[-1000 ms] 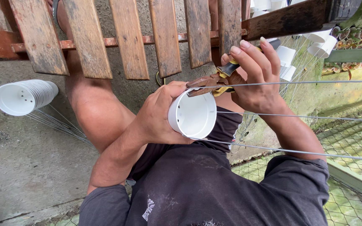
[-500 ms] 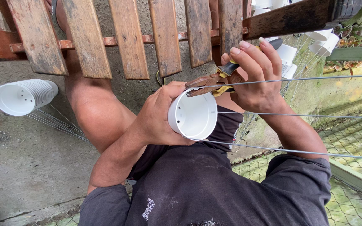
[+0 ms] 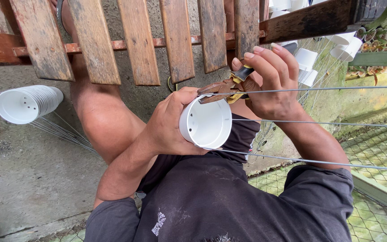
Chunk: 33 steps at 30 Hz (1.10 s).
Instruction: The person threads metal wires through holes in a white plastic cup and uses pliers to bend and secure the wires. The person then bends the wire ends into hooks.
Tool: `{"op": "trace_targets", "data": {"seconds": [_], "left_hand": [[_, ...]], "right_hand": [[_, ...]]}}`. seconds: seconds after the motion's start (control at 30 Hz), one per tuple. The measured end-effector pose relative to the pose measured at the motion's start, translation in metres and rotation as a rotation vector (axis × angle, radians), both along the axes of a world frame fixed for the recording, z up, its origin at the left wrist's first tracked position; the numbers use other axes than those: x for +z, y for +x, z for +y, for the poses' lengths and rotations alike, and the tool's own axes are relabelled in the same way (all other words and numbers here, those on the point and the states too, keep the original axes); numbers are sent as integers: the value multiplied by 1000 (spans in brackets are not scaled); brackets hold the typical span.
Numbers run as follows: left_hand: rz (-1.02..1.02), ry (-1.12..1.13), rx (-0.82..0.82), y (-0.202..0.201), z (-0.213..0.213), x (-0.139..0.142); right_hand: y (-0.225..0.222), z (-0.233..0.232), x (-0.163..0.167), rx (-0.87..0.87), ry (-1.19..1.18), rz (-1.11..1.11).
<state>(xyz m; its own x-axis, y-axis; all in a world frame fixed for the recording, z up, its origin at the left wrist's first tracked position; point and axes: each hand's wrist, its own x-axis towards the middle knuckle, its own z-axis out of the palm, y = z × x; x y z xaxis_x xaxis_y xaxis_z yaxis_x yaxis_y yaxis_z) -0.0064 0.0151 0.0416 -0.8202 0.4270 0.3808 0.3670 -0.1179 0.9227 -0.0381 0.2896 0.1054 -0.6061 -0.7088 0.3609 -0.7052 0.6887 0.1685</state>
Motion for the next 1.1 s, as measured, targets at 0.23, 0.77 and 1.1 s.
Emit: {"op": "trace_targets", "data": {"seconds": [0.23, 0.77, 1.1], "left_hand": [[5, -2, -1, 0, 1, 1], [67, -105, 19, 4, -1, -4], [91, -96, 17, 3, -1, -1]], "right_hand": [[2, 0, 1, -41, -7, -42], [0, 2, 8, -3, 65, -54], [-3, 2, 4, 5, 15, -70]]}}
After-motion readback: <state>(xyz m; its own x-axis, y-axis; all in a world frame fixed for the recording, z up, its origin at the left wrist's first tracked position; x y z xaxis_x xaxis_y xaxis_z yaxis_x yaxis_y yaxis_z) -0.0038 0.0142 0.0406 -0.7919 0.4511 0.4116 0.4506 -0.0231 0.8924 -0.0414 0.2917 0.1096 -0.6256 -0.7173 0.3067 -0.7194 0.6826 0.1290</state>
